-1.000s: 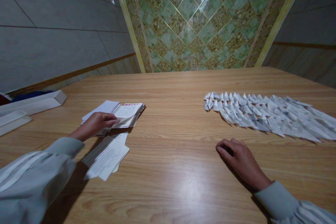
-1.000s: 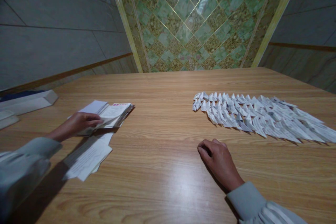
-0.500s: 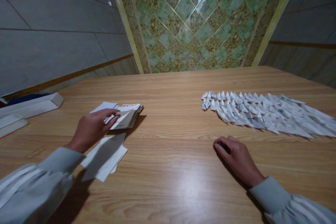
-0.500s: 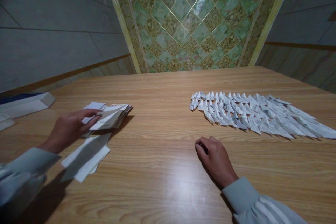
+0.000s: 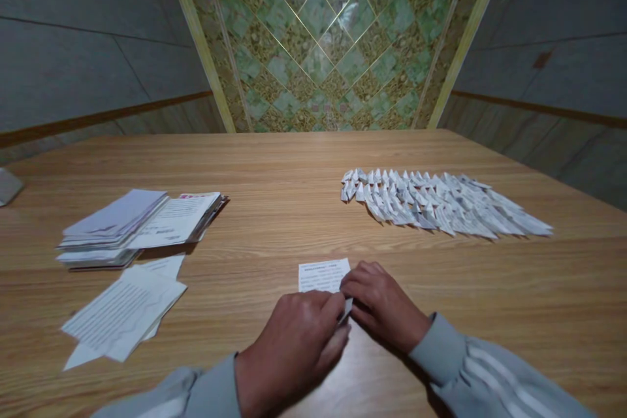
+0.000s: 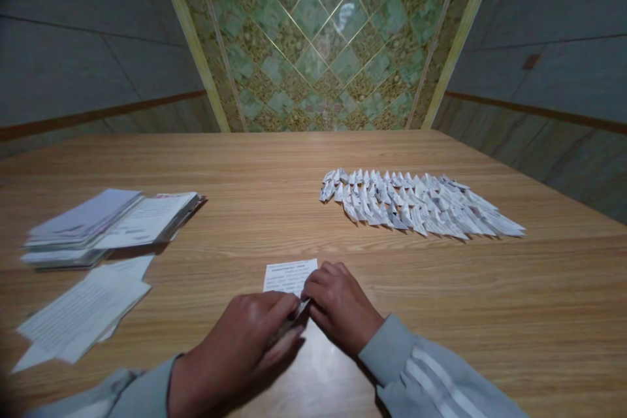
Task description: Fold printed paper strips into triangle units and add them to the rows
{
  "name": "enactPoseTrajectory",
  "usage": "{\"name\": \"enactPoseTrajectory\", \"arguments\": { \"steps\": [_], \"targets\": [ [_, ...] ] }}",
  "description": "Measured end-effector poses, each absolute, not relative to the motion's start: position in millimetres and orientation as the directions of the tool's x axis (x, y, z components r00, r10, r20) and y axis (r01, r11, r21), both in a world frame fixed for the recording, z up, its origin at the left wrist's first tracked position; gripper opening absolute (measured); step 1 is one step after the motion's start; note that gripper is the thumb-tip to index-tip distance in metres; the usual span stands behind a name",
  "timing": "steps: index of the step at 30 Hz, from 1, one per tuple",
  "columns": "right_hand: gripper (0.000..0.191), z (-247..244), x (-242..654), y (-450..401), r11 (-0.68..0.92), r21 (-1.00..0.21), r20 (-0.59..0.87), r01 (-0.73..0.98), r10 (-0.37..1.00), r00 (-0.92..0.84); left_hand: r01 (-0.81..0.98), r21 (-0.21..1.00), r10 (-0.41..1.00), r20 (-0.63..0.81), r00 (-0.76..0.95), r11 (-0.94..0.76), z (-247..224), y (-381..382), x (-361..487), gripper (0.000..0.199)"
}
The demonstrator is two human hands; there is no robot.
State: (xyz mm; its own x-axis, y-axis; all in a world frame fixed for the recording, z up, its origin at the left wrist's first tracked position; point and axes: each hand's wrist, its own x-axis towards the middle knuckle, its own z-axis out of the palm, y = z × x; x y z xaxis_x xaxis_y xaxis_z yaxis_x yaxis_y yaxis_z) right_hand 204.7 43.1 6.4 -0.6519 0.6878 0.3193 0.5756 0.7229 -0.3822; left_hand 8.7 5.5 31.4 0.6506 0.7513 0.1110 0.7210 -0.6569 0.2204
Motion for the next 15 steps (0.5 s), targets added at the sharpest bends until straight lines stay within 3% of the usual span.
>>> {"name": "enactPoseTrajectory", "arguments": {
  "steps": [3,5,10,15],
  "targets": [
    [0.01,2.3,214.3,48.1,0.707,-0.416,0.338,0.571,0.704,-0.625,0.682,0.325,0.747,0.144,0.649,-0.656,23.3,8.3,-1.8,0.033],
    [0.014,-1.8,220.9,50.3,0.719,-0.452,0.374,0.528,0.69,-0.619,0.618,0.378,0.715,0.22,0.663,-0.69,16.3,10.7,-12.8,0.04],
    [0.009,-5.7,231.5,50.6,0.755,-0.483,0.425,0.444,0.645,-0.635,0.484,0.403,0.624,0.388,0.678,-0.777,-2.5,13.4,-28.0,0.031],
    [0.01,9.5,232.3,45.6,0.702,-0.519,0.305,0.487,0.685,-0.662,0.484,0.521,0.707,0.439,0.554,-0.703,-6.8,12.9,-24.5,0.012]
  ]
}}
